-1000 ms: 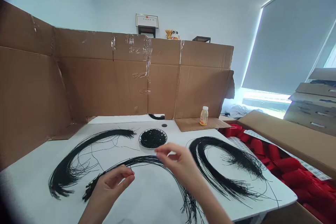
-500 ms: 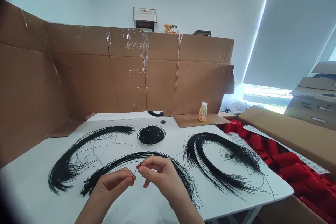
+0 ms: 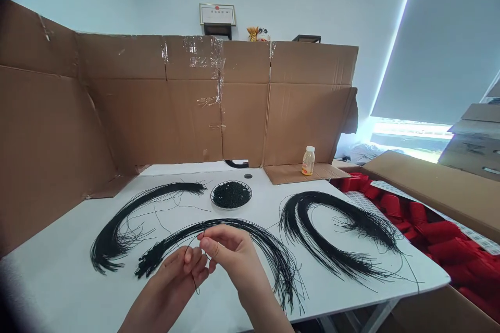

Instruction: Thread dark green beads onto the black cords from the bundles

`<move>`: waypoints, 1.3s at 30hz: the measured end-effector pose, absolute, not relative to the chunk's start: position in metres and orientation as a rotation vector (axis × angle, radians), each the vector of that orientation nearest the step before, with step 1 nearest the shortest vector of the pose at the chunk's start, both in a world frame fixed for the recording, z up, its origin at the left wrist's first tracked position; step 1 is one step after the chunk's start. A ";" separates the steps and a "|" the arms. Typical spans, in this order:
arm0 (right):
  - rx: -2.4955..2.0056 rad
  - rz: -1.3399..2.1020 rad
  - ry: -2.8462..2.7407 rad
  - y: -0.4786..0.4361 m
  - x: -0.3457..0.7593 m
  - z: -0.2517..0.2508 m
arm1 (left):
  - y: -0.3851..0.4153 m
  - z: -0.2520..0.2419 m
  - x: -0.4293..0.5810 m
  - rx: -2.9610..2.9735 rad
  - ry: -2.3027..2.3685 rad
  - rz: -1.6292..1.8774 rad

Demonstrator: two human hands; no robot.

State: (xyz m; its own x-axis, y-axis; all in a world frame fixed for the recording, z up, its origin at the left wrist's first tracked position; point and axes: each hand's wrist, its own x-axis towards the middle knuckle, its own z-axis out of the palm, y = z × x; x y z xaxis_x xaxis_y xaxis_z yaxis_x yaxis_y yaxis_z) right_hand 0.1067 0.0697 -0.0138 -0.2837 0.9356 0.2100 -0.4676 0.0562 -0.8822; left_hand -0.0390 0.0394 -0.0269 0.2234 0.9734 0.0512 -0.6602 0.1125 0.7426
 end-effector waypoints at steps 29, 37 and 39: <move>-0.809 0.490 -1.833 0.036 0.073 0.010 | 0.016 -0.003 -0.073 1.384 1.147 1.845; -0.731 1.216 -1.591 0.045 0.036 0.015 | 0.024 -0.001 -0.109 1.061 0.942 1.720; -0.737 1.255 -1.584 0.044 0.033 0.015 | 0.024 0.002 -0.113 1.160 0.945 1.709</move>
State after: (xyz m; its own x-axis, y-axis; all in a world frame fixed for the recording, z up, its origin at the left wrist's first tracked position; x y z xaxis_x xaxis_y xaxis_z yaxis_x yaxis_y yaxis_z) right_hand 0.0332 0.0438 0.0153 -0.3663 0.8786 0.3065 -0.0977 0.2912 -0.9517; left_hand -0.1133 0.0243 0.0025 -0.2156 0.9247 0.3138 -0.2261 -0.3599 0.9052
